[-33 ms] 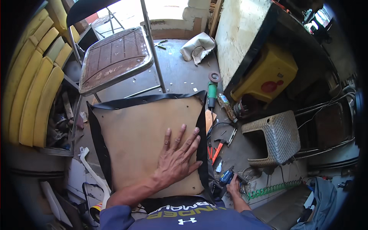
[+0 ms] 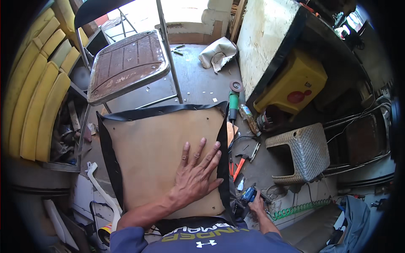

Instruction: The person places black fabric over a wooden chair seat, uses a pneumatic staple gun to secure the fabric to the underside, and then trims the excess fabric with scissors.

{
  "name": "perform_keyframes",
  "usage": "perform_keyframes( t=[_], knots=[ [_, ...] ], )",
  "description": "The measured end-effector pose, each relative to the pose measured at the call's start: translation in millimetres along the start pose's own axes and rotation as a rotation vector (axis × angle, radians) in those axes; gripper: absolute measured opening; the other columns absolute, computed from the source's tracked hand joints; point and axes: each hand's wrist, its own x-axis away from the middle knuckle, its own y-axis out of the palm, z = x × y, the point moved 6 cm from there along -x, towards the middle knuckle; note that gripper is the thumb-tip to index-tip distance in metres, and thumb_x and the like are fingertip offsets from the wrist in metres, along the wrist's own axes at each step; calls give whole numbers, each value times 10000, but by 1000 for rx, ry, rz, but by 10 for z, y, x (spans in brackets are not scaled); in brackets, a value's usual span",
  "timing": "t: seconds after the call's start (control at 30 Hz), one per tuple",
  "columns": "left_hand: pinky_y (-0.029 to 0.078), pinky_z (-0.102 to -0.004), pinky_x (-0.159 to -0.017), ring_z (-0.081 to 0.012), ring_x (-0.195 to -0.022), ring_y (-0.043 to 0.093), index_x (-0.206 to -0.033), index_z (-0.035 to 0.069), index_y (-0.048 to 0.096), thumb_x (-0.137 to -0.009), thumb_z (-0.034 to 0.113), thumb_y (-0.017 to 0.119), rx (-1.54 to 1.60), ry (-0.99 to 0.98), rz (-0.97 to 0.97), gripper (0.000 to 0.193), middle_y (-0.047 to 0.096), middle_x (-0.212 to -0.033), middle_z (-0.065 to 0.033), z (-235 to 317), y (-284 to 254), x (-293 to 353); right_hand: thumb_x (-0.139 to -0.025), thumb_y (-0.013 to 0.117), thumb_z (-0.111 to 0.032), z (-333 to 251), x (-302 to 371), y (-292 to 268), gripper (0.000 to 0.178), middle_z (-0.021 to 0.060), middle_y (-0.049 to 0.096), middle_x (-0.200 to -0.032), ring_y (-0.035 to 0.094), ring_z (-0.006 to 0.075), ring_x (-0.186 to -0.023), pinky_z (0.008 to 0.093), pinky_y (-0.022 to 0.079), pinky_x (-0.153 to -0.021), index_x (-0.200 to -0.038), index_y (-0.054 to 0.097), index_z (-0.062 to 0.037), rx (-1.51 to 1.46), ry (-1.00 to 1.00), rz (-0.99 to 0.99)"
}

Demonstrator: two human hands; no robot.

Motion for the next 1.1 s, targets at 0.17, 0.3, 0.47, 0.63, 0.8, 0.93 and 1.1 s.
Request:
perform_keyframes(
  t=[0.17,0.3,0.47,0.63,0.8,0.93,1.1],
  knots=[
    [-79,-615,-1287,-336,-1644,58,-1595,136,457,-927,687,616,48,9,-3,881,253,-1756,-15,-19,-15,50,-769,838,-260,-738,-327,-1133,370,223,785,-938,761,430,-944,506,594,-854,-1013,774,11,-176,-86,117],
    [-66,-604,-1292,-332,-1645,52,-1588,125,462,-920,679,632,61,-3,-11,884,257,-1754,-16,-79,-48,42,-762,843,-185,-2246,324,-2339,356,206,780,-940,789,339,-863,380,615,-745,-1039,771,25,-499,-755,136],
    [-83,-603,-1288,-330,-1646,41,-1600,119,436,-915,680,641,92,1,-31,909,252,-1754,-21,-94,-60,24,-714,840,-157,-3275,1068,-3002,357,176,780,-916,785,317,-824,370,621,-723,-1028,769,-2,-197,-1179,148],
    [-85,-592,-1293,-323,-1647,41,-1593,114,433,-898,683,662,86,14,-34,927,248,-1754,-28,-92,-63,22,-721,832,-188,-3375,1099,-2915,284,149,747,-820,745,350,-723,405,593,-644,-942,751,-29,-25,-1223,167],
    [-77,-587,-1298,-321,-1646,49,-1599,108,408,-827,695,736,56,42,-62,1024,248,-1754,-31,-120,-47,24,-721,856,-229,-3203,1167,-2828,298,154,728,-782,736,347,-698,413,584,-634,-907,737,-29,2,-1204,145],
    [-88,-584,-1296,-327,-1648,52,-1609,105,372,-791,679,778,121,64,-114,1079,240,-1758,-29,-177,-75,23,-718,875,-219,-3052,1310,-2809,317,170,733,-800,747,341,-720,407,596,-663,-933,747,-25,-98,-1209,193],
    [137,-560,-1266,-362,-1578,246,-1596,84,365,-835,529,828,355,38,52,996,344,-1679,-137,-319,-366,-99,-741,860,-215,-1953,793,-2256,311,188,752,-852,750,392,-775,428,588,-700,-946,739,-16,-369,-644,361]
  ],
)
